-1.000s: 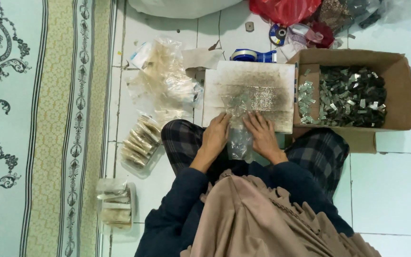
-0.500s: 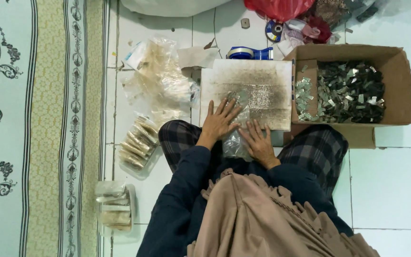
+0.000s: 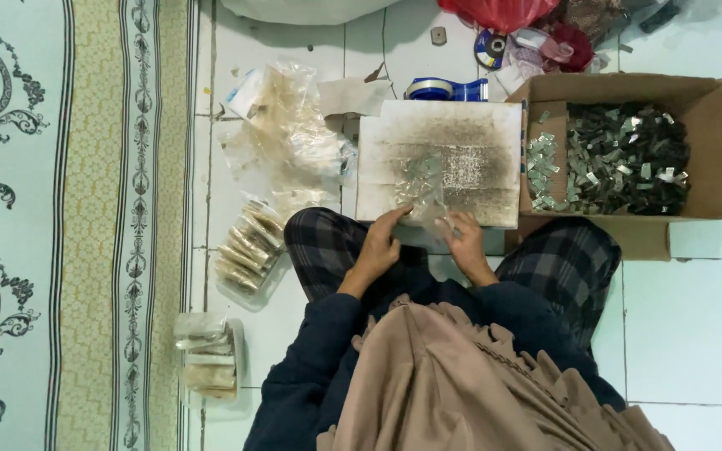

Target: The person picks up several small, flat, rectangular metal pieces one by one from a cardboard box, places them into a clear plastic bag, and then puts the filled bag onto a pile on the floor.

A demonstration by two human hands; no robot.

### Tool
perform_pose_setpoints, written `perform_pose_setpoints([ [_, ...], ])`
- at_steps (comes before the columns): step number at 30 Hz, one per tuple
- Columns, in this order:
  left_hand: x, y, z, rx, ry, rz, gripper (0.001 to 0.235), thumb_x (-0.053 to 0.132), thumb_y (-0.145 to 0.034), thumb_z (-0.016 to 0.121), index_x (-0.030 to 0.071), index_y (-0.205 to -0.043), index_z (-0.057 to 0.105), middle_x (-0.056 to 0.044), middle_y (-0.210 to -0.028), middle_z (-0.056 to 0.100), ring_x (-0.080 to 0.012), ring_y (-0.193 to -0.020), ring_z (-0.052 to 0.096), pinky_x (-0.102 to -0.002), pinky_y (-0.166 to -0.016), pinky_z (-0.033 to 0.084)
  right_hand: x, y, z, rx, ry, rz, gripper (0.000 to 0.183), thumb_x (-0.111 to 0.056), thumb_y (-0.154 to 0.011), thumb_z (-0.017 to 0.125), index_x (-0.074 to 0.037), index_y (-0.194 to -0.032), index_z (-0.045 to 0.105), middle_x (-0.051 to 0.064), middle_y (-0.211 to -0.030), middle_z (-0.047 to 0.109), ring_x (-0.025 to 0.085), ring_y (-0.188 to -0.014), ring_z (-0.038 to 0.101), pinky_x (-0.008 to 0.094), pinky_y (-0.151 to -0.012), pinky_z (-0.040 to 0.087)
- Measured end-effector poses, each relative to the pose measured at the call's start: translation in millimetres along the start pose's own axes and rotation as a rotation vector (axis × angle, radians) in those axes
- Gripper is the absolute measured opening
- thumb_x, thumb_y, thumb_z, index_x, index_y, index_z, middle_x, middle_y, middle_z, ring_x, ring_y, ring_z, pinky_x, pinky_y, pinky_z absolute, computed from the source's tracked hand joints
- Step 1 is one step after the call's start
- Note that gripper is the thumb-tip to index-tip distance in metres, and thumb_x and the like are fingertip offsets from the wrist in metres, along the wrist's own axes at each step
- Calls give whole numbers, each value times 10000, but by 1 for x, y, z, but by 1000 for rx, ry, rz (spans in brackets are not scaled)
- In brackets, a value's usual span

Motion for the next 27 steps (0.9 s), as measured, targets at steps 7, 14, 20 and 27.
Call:
perform_pose_setpoints([
  [7,-41,-11,12,105,7,-345,437,291,-879,817,89,-1246,692,-198,-1113,724,-379,-1116,688,-488,-975,535,-10,-24,5,53,-135,237,162,-212,-970,803,-53,-996,783,149,-846,722,303,-817,681,436,-745,525],
  [14,-82,-17,13,195,8,-470,362,414,-1036,655,101,-882,752,-119,-810,746,-281,-822,727,-403,-726,556,39,-25,16,140,-211,360,254,-296,-1041,730,-89,-902,778,87,-821,729,163,-860,642,379,-819,519],
  [20,-46,-24,-4,217,-191,-427,230,267,-985,694,79,-1098,624,-142,-922,654,-321,-779,712,-426,-601,572,-4,-40,5,202,157,139,245,-256,-983,800,-80,-838,708,126,-793,667,354,-841,660,429,-861,495],
  [27,25,-5,32,104,-904,479,392,177,-852,666,156,-1239,613,-81,-1177,590,-283,-1167,598,-433,-990,445,-39,-44,9,112,257,25,128,-29,-899,682,-69,-962,577,101,-891,525,363,-885,568,471,-804,467],
])
Point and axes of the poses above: each hand's wrist, its own y-axis away from the middle knuckle, its own z-axis out of the palm, x = y × z, the point moved 8 cm from there along -y, towards the middle knuckle
